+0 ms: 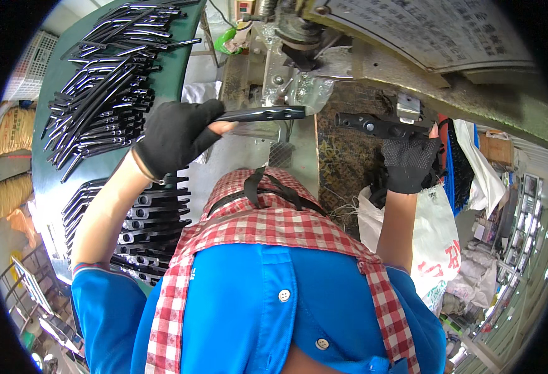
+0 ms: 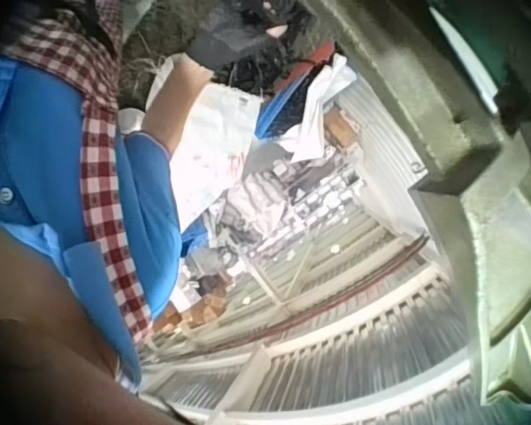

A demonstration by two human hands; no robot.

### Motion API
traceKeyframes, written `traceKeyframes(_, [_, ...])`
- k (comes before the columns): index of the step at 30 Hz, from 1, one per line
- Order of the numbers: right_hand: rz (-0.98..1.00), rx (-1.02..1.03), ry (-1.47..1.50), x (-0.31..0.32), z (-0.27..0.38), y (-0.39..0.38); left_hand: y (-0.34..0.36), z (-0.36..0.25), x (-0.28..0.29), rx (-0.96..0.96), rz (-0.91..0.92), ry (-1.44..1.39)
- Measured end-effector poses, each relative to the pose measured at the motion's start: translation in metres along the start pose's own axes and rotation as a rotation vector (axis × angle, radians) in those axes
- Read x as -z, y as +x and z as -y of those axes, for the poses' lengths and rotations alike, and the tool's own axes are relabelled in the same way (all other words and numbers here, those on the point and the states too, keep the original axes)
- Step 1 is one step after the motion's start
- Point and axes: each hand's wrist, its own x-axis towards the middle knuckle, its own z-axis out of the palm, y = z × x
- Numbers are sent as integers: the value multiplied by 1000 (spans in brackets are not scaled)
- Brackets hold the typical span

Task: The person repeatedly picks up black metal rods from a tray and bends them using a manual bending machine. The person places each bent rod into a white sack on the floor. The task is performed continuously throughout the clip.

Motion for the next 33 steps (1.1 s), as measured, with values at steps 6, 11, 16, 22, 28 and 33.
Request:
traceKeyframes(6, [288,-74,-54,20,-20,-4,-2,-2,-4,-36,33,-66])
traceKeyframes(11, [213,-220,-13,10,-43,-22,-9,3,-10,-10,121,-51])
traceKeyframes(16, [110,-128,-561,8,-45,-12,-22,13,-12,51,153,-23])
traceKeyframes(22, [764,839,-1608,-36,-30,-23,-30,14,0,98,207,-65])
traceKeyframes(28, [1378,190,-1899,-59,-37,-17,-19,14,6,-62,149,175])
traceKeyframes(33, [1454,-95,-1793,-59,-42,-8,-14,12,10,-99,162,182])
